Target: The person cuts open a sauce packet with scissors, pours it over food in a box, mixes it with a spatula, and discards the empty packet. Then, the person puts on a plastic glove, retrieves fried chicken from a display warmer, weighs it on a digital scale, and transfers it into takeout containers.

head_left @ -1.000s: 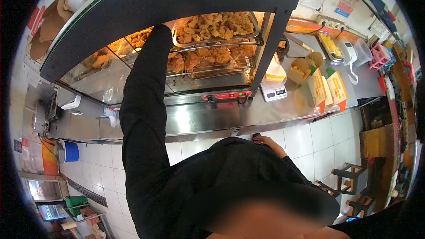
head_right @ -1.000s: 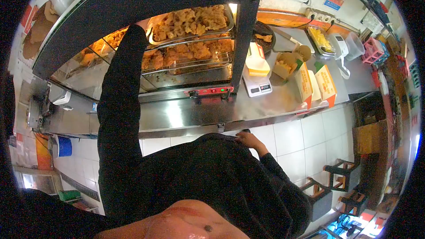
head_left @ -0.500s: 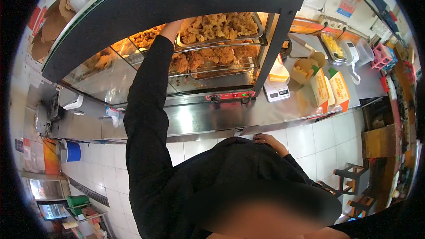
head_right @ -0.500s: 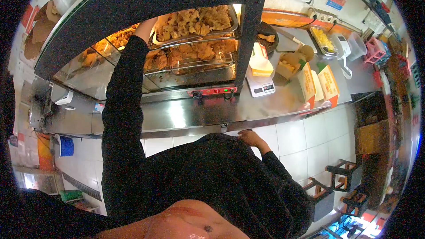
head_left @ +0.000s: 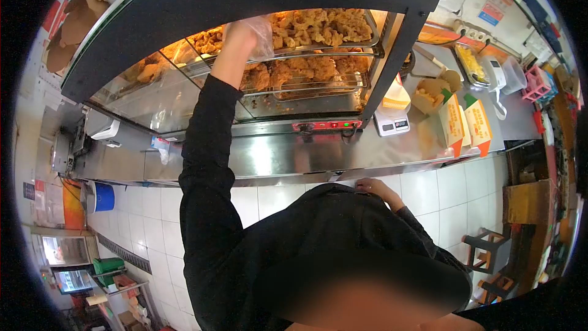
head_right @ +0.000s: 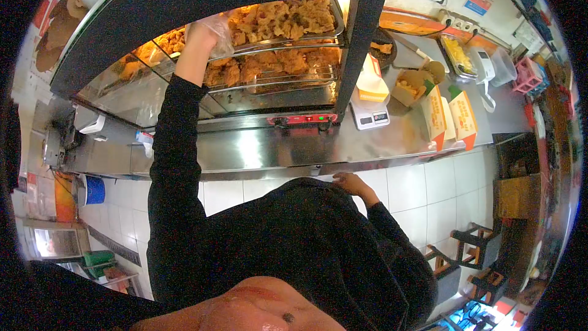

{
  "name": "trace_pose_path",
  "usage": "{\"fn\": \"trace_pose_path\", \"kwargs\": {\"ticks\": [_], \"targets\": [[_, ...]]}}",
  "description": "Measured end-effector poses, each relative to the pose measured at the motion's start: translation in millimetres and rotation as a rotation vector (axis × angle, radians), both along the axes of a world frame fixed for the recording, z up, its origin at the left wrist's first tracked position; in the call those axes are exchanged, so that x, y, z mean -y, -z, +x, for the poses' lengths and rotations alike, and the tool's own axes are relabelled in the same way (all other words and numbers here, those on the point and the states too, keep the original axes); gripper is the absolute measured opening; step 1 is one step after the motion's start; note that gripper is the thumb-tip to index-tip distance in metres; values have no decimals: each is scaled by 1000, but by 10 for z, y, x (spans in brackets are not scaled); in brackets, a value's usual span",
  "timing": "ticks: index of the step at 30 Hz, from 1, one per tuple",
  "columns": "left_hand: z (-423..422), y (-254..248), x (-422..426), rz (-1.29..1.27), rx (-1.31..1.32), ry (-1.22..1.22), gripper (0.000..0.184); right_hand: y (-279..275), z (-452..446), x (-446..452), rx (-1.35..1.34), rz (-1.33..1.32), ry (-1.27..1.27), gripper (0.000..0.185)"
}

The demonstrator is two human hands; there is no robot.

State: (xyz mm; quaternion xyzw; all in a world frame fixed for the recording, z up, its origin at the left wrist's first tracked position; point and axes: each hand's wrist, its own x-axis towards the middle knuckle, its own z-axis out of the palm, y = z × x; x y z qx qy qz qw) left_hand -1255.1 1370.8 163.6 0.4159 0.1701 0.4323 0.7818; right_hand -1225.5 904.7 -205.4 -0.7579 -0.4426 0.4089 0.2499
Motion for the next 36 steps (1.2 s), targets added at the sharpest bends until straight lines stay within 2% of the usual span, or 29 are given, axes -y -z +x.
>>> {"fn": "trace_pose_path", "kwargs": {"ticks": [2, 5, 7, 8, 11, 14, 16, 19, 26, 28, 32, 34, 36], "targets": [[-58, 28, 36, -5, 21, -1, 47, 7, -2, -2, -20, -44, 23, 43], [-140, 54, 97, 2, 45, 5, 52, 123, 45, 10, -20, 46, -33, 41], [-180, 65, 136, 11, 58, 14, 55, 98, 63, -8, 105, 178, -195, 40], [-201, 68, 150, 22, 61, 22, 57, 92, 63, -22, 109, 183, -192, 40], [-230, 88, 172, 78, 61, 58, 62, 239, 68, -30, 126, 87, -149, 40], [-305, -18, 320, 112, 76, 85, 66, 521, 142, 19, 96, 236, -247, 41], [-352, -250, 586, -298, 345, -24, 59, 393, 102, 21, -55, 191, -119, 42], [-400, -228, 548, -443, 447, 79, 52, 112, 42, -7, -44, 80, -31, 41], [-481, -330, 745, -458, 537, 250, 53, 122, 36, -29, -123, 103, 8, 40], [-495, -333, 737, -688, 650, 423, 57, 101, 31, -40, -136, 110, 0, 41], [-466, -286, 791, -651, 707, 385, 60, 117, 52, -78, -89, 72, -31, 43], [-450, -248, 783, -393, 736, 427, 61, 203, 84, -105, -54, 37, -66, 44], [-437, -252, 797, -371, 732, 413, 60, 285, 99, -125, -9, 83, -125, 43]]}}
